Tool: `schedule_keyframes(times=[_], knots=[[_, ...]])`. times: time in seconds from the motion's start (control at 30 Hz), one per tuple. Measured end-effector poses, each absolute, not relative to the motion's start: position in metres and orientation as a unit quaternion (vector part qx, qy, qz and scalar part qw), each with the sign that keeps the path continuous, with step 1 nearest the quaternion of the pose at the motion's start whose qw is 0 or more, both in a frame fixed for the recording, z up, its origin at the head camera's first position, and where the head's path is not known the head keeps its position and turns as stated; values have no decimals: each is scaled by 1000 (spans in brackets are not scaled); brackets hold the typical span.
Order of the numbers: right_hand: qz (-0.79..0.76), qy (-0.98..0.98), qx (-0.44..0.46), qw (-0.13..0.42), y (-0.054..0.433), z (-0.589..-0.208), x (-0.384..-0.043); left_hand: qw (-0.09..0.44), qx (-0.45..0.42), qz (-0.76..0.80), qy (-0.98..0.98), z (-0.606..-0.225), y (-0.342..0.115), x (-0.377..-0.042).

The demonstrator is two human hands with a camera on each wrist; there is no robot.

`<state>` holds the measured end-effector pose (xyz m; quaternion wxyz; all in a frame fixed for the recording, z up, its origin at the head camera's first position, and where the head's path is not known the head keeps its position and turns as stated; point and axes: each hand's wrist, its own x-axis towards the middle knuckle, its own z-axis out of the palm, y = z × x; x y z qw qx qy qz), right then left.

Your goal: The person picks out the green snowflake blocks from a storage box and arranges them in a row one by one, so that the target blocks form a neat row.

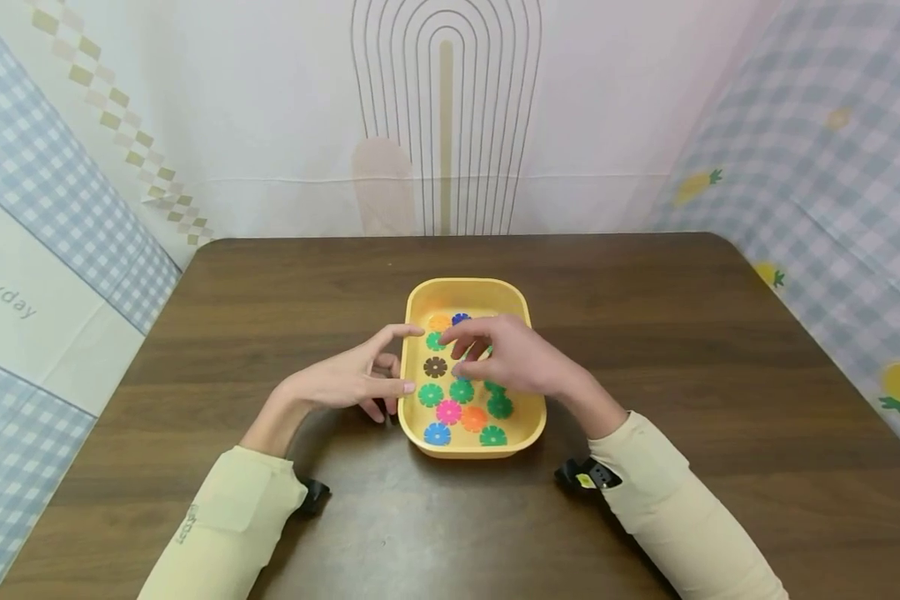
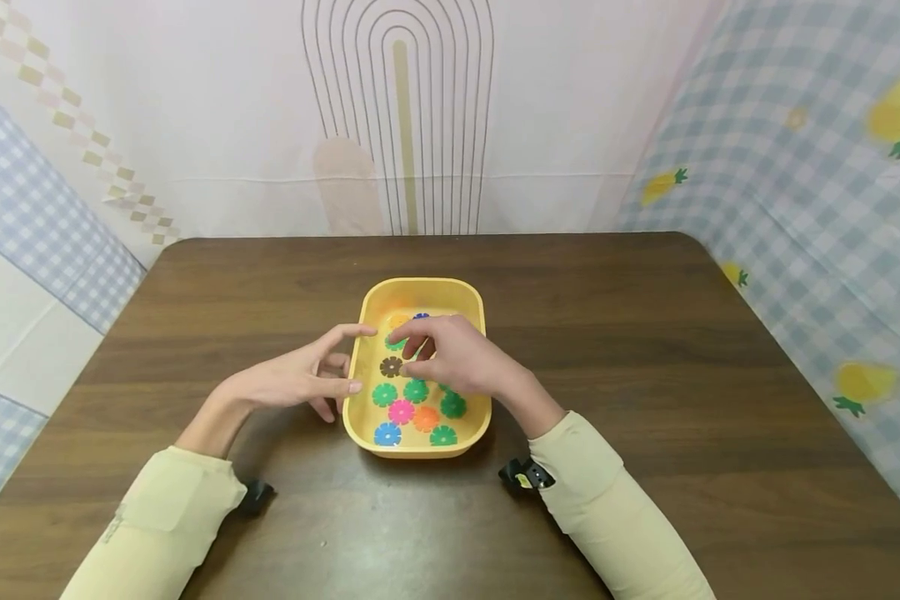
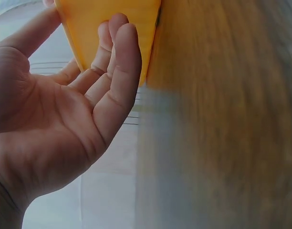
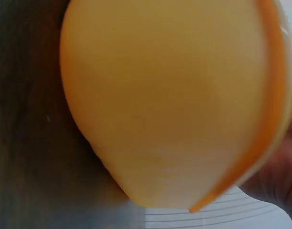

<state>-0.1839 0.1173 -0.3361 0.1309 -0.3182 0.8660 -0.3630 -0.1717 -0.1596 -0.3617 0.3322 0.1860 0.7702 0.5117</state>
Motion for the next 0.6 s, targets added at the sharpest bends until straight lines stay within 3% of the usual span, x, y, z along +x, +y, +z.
schedule_keyframes(times=[0.37,0.6], knots=[[-337,864,-309,212,96,-350,-190,332,183,505,775,-361,-160,-172],[-293,876,-311,222,86,-359,-192,331,181,506,775,-360,-160,-172]])
